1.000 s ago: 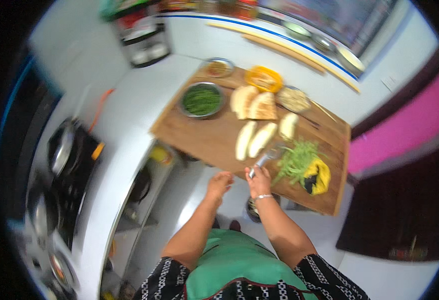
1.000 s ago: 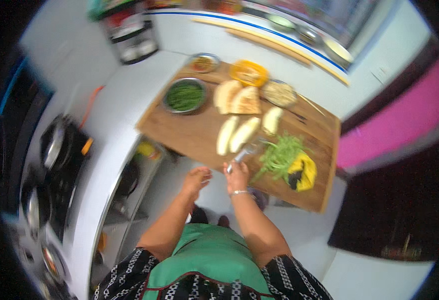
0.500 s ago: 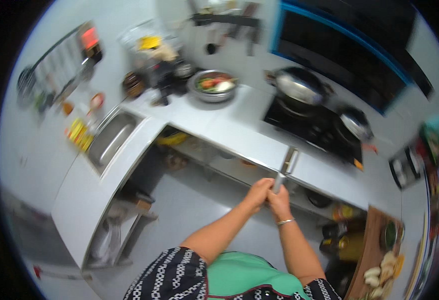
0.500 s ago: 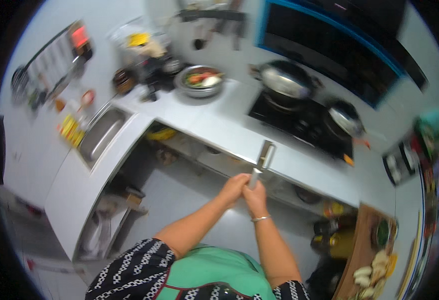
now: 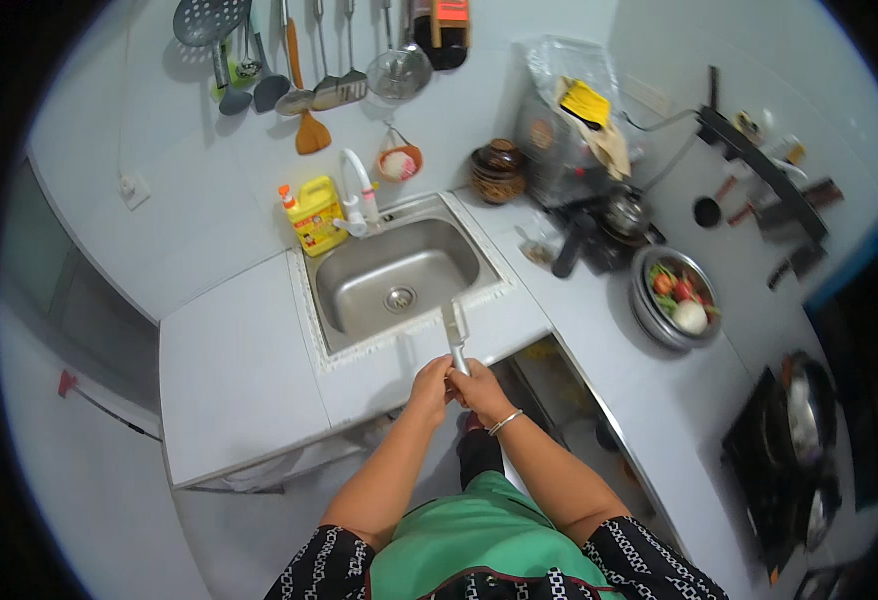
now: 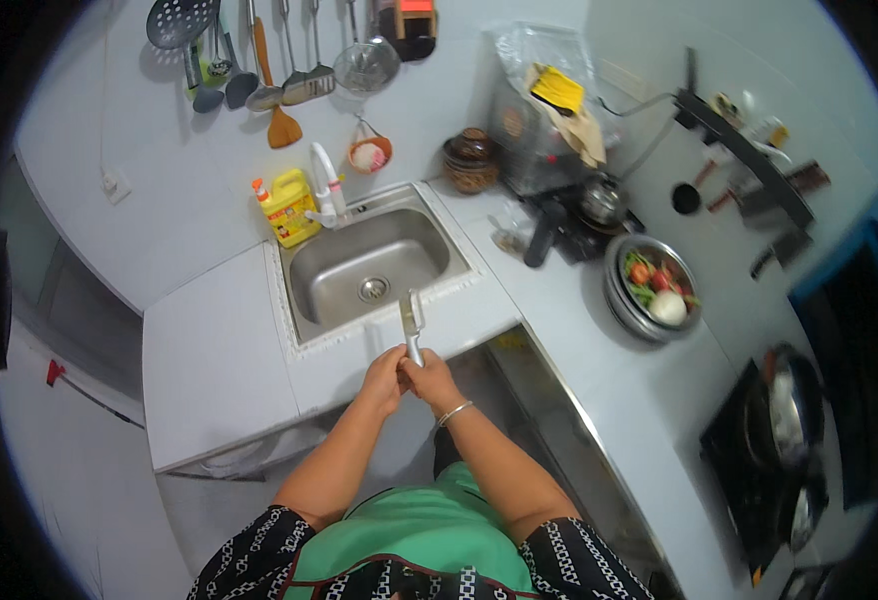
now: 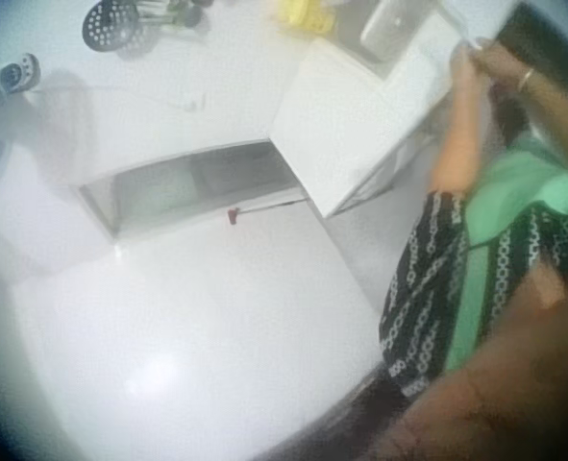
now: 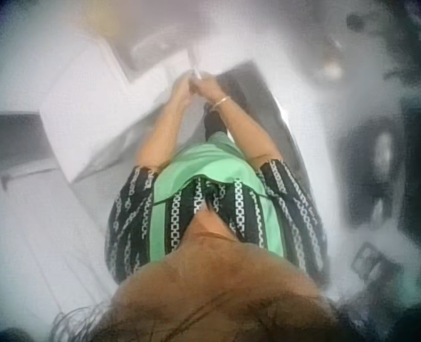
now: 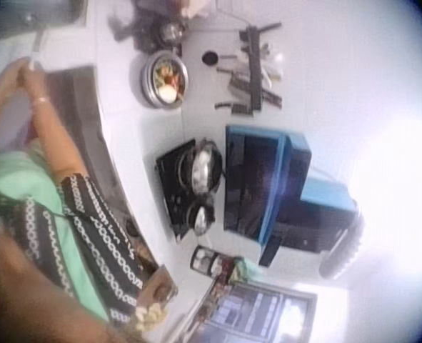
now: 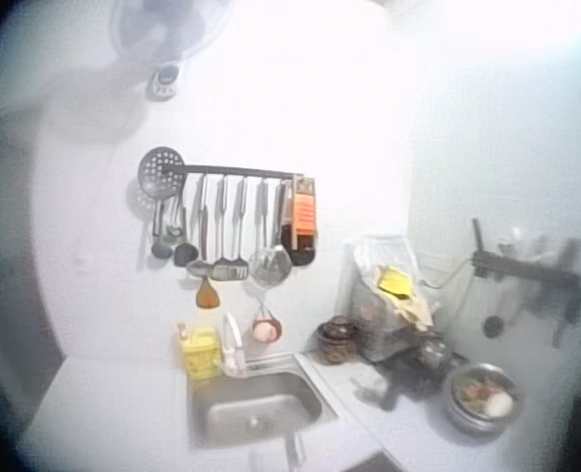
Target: The person slices an eggplant on a wooden cutting board using a knife, then transfers the slices into a bowl. They wash their hands at the sink, then return to the cutting board to snap green beans into smaller pieces by hand.
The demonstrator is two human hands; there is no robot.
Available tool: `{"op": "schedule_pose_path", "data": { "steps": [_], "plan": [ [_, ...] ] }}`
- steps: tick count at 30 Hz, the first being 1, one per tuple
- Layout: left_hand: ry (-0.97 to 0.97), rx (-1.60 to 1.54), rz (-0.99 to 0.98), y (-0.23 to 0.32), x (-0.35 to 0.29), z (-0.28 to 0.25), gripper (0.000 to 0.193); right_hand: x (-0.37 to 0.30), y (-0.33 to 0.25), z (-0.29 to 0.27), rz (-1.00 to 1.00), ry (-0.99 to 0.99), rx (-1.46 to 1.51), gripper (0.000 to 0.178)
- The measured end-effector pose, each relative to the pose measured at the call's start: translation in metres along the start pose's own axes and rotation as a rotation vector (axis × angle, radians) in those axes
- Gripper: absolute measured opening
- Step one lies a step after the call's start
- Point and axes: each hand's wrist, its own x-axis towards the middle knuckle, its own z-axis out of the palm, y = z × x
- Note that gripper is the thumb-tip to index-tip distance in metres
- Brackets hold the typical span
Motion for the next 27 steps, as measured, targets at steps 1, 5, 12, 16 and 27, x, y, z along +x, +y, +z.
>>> {"op": "schedule_pose_path", "data": {
  "steps": [1,5,12,16,27],
  "plan": [
    [0.045,-0.028,0.029,0.011,0.030,-0.014,0.023,0.029,-0.009,0.002,0.058,-0.052,-0.011,0.020],
    [0.314,-0.083,0.085,0.071,0.129,-0.059,0.031,0.160,-0.018,-0.011,0.136,-0.160,-0.303,0.020],
    [0.640,-0.215,0.132,0.158,0.222,-0.125,0.029,0.294,-0.025,-0.006,0.286,-0.290,-0.373,0.024],
    [0.686,-0.288,0.165,0.182,0.272,-0.159,0.022,0.327,-0.031,0.015,0.365,-0.303,-0.331,0.025],
    [0.831,-0.227,0.124,0.231,0.358,-0.261,0.009,0.366,-0.040,0.033,0.440,-0.232,-0.367,0.025]
  ]
}}
